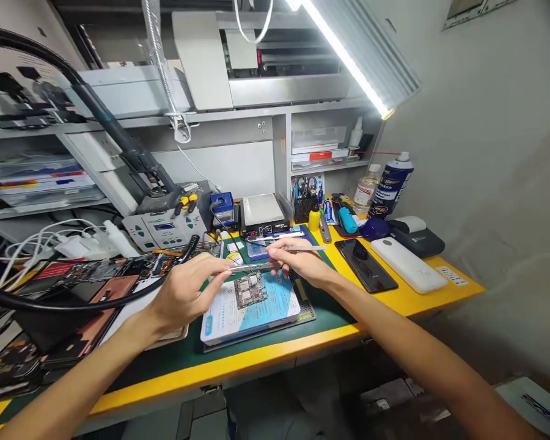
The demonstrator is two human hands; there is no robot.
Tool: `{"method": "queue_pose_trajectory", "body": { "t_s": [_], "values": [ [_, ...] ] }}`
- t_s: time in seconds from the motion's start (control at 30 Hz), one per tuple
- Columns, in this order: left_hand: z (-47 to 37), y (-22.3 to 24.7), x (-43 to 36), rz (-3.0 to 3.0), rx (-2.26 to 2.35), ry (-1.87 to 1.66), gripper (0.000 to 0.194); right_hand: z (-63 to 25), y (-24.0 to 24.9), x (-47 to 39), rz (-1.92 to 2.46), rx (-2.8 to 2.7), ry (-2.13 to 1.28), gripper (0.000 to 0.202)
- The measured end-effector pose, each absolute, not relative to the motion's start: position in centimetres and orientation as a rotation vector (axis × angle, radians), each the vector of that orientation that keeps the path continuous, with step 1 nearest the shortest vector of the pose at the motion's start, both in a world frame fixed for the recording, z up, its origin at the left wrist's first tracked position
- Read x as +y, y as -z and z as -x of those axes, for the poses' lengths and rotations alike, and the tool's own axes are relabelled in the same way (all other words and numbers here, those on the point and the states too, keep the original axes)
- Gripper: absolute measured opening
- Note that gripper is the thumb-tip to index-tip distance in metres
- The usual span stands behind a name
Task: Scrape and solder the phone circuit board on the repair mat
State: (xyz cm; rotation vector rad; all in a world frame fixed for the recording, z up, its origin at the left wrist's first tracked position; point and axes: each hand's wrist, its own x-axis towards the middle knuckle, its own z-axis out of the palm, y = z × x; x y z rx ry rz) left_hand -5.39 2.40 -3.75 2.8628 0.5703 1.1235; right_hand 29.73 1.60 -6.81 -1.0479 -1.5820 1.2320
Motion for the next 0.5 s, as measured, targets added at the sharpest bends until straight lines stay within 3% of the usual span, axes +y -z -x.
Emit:
{"method": "queue_pose_trajectory", "body": {
  "t_s": [0.2,0.5],
  "values": [
    [5.5,5.7,4.8,-2.662,0.898,-0.858,0.039,-30.4,7.3,2.4,0.987,-1.662,-1.273,0.045],
    [2.8,3.0,7.1,-2.287,1.142,-0.599,0.047,-32.4,7.5,3.6,0.95,-1.762,-1.158,0.046]
  ]
}}
